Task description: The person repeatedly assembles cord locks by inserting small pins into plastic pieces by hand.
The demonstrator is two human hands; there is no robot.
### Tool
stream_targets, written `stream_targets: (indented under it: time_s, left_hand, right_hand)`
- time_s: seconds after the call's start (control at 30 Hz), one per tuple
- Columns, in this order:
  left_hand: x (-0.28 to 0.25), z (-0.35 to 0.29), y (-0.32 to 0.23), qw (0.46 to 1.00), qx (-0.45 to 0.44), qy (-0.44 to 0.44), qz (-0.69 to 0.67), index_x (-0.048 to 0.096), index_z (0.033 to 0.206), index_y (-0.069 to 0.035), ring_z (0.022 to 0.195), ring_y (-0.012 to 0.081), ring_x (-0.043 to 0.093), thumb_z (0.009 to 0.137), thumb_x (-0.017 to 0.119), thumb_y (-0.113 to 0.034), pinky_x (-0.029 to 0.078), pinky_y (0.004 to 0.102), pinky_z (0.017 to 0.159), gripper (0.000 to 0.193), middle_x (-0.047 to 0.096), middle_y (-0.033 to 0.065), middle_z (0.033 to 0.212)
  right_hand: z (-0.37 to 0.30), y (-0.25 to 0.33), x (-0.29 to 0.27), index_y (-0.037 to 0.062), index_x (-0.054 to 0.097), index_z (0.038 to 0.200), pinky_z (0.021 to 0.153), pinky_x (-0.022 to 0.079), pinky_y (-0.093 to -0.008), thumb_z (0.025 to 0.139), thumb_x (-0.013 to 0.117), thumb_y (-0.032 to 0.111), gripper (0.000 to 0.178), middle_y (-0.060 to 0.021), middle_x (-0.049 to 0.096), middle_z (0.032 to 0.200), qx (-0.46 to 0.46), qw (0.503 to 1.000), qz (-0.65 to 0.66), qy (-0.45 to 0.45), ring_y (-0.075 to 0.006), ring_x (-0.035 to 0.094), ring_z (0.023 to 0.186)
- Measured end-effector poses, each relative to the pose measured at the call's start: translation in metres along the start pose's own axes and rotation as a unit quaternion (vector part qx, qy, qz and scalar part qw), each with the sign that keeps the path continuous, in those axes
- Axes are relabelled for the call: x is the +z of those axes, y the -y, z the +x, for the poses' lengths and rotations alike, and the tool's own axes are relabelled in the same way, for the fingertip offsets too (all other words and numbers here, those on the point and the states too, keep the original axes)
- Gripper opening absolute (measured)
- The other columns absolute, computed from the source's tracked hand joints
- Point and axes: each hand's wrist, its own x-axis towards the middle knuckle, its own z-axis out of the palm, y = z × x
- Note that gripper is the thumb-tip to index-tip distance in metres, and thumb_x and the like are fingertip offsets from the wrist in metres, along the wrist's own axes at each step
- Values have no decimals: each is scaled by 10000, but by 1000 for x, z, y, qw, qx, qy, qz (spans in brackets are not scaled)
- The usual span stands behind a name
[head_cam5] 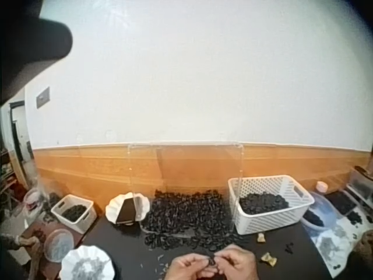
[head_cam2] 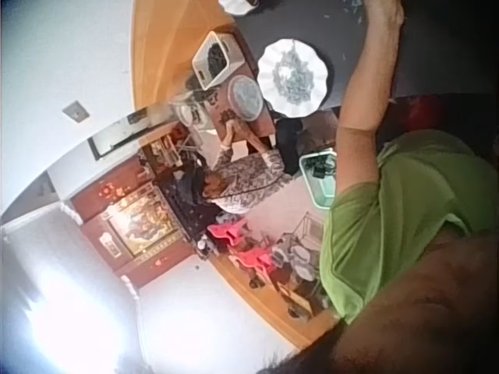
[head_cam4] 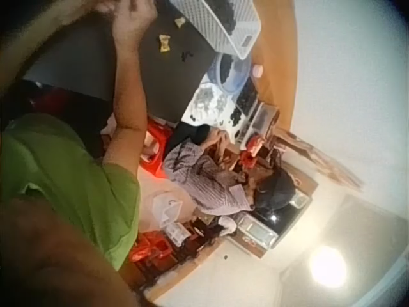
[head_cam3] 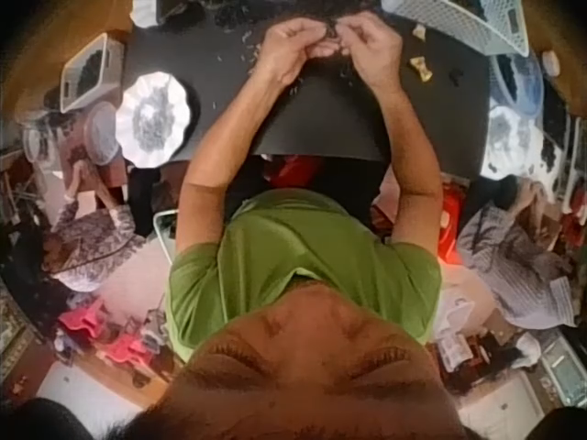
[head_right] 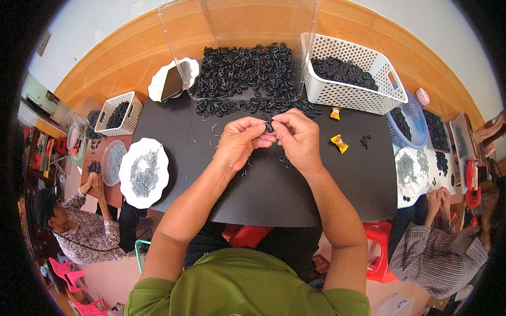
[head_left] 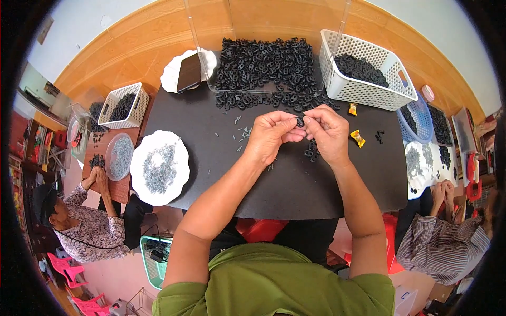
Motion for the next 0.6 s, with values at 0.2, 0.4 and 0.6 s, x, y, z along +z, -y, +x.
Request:
stream_targets:
  time_s: [0.2, 0.4, 0.6]
  left_hand:
    - [3, -1, 3, 998, 37, -21, 55, 589, 852, 25, 634, 156, 620, 824, 567, -56, 529, 245, 570, 89, 633, 118, 762]
    - [4, -1, 6, 996, 46, -40, 59, 589, 857, 29, 612, 150, 614, 827, 563, -56, 523, 238, 556, 94, 629, 114, 755]
    - [1, -3, 5, 997, 36, -63, 20, 610, 822, 5, 629, 130, 603, 812, 587, -72, 513, 238, 571, 81, 627, 79, 754]
  right_hand:
    - [0, 4, -1, -40, 588, 799, 434, 430, -178, 785, 570, -21, 29, -31, 536, 719, 92, 995, 28, 12, -51, 536, 571]
    - [-2, 0, 2, -37, 595, 816, 432, 425, -167, 787, 570, -26, 39, -32, 538, 741, 64, 998, 12, 9, -44, 522, 567]
    - [-2, 1, 6, -20, 578, 861, 475, 433, -192, 705, 635, -53, 169, -51, 532, 770, -67, 993, -90, 21, -70, 523, 580]
